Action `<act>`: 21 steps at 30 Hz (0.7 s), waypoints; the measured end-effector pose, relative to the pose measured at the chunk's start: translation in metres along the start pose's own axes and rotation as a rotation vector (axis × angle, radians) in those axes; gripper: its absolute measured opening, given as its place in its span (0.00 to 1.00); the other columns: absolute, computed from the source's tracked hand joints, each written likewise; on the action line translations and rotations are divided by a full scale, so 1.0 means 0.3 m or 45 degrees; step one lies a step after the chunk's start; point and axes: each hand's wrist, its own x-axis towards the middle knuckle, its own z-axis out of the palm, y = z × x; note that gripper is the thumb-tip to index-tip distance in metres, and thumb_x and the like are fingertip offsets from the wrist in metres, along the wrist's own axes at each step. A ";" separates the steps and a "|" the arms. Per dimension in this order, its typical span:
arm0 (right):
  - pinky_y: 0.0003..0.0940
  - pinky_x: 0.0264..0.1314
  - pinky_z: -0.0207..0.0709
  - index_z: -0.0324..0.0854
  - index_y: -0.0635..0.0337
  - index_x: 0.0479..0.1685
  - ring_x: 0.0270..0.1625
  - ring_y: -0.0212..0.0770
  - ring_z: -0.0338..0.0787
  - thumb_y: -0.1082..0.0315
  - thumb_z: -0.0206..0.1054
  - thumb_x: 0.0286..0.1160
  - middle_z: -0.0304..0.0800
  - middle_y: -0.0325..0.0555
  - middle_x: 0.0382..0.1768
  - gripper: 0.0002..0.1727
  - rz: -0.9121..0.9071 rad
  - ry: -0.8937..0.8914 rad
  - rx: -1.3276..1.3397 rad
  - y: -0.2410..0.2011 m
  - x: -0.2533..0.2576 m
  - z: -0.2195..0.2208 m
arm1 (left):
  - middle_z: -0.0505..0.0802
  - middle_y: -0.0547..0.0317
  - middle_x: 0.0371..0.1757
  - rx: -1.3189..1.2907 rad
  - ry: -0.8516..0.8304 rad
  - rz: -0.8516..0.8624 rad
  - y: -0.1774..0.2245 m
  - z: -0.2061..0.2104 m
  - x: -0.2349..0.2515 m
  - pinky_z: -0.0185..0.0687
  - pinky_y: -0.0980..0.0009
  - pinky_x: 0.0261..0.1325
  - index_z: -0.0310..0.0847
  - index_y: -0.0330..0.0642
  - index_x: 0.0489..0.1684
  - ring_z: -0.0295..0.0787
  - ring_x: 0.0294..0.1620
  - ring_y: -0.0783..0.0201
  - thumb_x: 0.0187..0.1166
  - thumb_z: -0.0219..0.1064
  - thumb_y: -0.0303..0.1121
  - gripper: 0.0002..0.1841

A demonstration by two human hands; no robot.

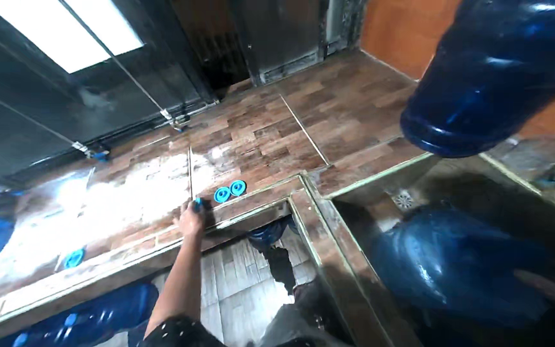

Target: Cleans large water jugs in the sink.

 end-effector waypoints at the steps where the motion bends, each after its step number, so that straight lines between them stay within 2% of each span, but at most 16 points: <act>1: 0.57 0.87 0.62 0.33 0.68 0.95 0.88 0.70 0.63 0.57 0.74 0.75 0.49 0.79 0.89 0.58 -0.039 0.016 0.035 -0.031 0.015 0.034 | 0.74 0.31 0.83 -0.021 0.053 -0.023 -0.031 0.009 -0.004 0.47 0.29 0.86 0.74 0.37 0.80 0.66 0.85 0.31 0.87 0.61 0.46 0.28; 2: 0.60 0.88 0.58 0.37 0.68 0.95 0.89 0.70 0.60 0.57 0.74 0.75 0.50 0.78 0.89 0.56 -0.040 0.070 0.073 -0.063 0.022 0.074 | 0.69 0.27 0.85 -0.073 0.134 -0.021 -0.035 0.022 -0.009 0.44 0.28 0.87 0.69 0.35 0.83 0.60 0.87 0.27 0.86 0.62 0.49 0.33; 3: 0.61 0.85 0.62 0.45 0.69 0.92 0.86 0.69 0.65 0.57 0.74 0.75 0.58 0.77 0.85 0.52 0.004 0.169 0.101 -0.098 0.025 0.115 | 0.64 0.23 0.87 -0.143 0.212 0.011 -0.006 0.034 -0.008 0.41 0.29 0.87 0.65 0.33 0.85 0.54 0.88 0.23 0.84 0.63 0.51 0.37; 4: 0.63 0.80 0.67 0.53 0.69 0.88 0.80 0.69 0.73 0.57 0.75 0.75 0.68 0.77 0.79 0.47 0.079 0.289 0.103 -0.130 0.029 0.149 | 0.63 0.23 0.87 -0.200 0.276 0.084 0.054 0.049 0.008 0.42 0.30 0.87 0.64 0.32 0.85 0.53 0.88 0.22 0.82 0.64 0.51 0.38; 6: 0.66 0.74 0.72 0.62 0.70 0.84 0.72 0.71 0.81 0.56 0.76 0.75 0.79 0.78 0.70 0.43 0.199 0.452 0.078 -0.165 0.039 0.190 | 0.66 0.20 0.84 -0.353 0.254 0.369 0.273 0.072 0.040 0.50 0.39 0.88 0.67 0.26 0.81 0.59 0.87 0.26 0.83 0.64 0.45 0.34; 8: 0.65 0.75 0.72 0.65 0.72 0.82 0.72 0.71 0.82 0.57 0.77 0.73 0.80 0.78 0.68 0.42 0.246 0.533 0.096 -0.138 0.032 0.207 | 0.72 0.20 0.79 -0.618 0.082 0.739 0.605 0.102 0.007 0.63 0.49 0.84 0.68 0.21 0.77 0.69 0.82 0.33 0.85 0.61 0.37 0.29; 10: 0.63 0.74 0.74 0.68 0.71 0.81 0.70 0.67 0.84 0.56 0.79 0.70 0.82 0.75 0.67 0.42 0.246 0.599 0.155 -0.097 0.003 0.229 | 0.79 0.26 0.74 -0.873 -0.176 1.085 0.969 0.118 -0.133 0.73 0.57 0.78 0.69 0.22 0.75 0.78 0.75 0.45 0.86 0.58 0.34 0.25; 12: 0.58 0.72 0.78 0.69 0.67 0.80 0.69 0.60 0.87 0.56 0.80 0.66 0.85 0.68 0.67 0.43 0.270 0.664 0.225 -0.063 -0.069 0.255 | 0.84 0.29 0.67 -0.969 -0.471 1.506 1.279 0.162 -0.343 0.78 0.58 0.73 0.74 0.21 0.67 0.83 0.68 0.49 0.86 0.57 0.32 0.21; 14: 0.51 0.70 0.81 0.71 0.67 0.78 0.68 0.52 0.88 0.57 0.79 0.61 0.86 0.64 0.66 0.42 0.289 0.758 0.294 -0.033 -0.150 0.272 | 0.89 0.37 0.62 -0.813 -0.845 1.769 1.515 0.275 -0.551 0.82 0.54 0.68 0.82 0.29 0.63 0.88 0.62 0.52 0.86 0.61 0.35 0.18; 16: 0.37 0.73 0.78 0.72 0.71 0.74 0.71 0.40 0.84 0.61 0.78 0.58 0.85 0.59 0.69 0.40 0.224 0.869 0.385 0.014 -0.198 0.280 | 0.88 0.39 0.64 -0.450 -1.293 1.759 1.673 0.486 -0.711 0.79 0.44 0.70 0.81 0.34 0.68 0.88 0.64 0.45 0.89 0.61 0.38 0.19; 17: 0.31 0.74 0.77 0.71 0.72 0.73 0.71 0.34 0.83 0.62 0.78 0.57 0.84 0.57 0.69 0.40 0.225 0.906 0.440 0.031 -0.203 0.278 | 0.88 0.37 0.66 -0.299 -1.437 1.677 1.706 0.633 -0.770 0.77 0.39 0.71 0.80 0.35 0.70 0.86 0.67 0.41 0.89 0.61 0.40 0.20; 19: 0.25 0.72 0.76 0.71 0.73 0.71 0.69 0.29 0.82 0.64 0.78 0.55 0.86 0.53 0.67 0.39 0.249 0.968 0.523 0.050 -0.183 0.261 | 0.85 0.30 0.70 -0.079 -1.554 1.452 1.665 0.941 -0.844 0.72 0.35 0.75 0.77 0.32 0.73 0.81 0.72 0.34 0.88 0.62 0.41 0.23; 21: 0.18 0.71 0.76 0.70 0.72 0.71 0.67 0.22 0.82 0.64 0.77 0.55 0.86 0.47 0.65 0.39 0.292 0.995 0.578 0.076 -0.150 0.224 | 0.81 0.28 0.75 0.124 -1.475 1.321 1.553 1.110 -0.883 0.67 0.42 0.81 0.74 0.28 0.76 0.75 0.78 0.35 0.86 0.64 0.40 0.26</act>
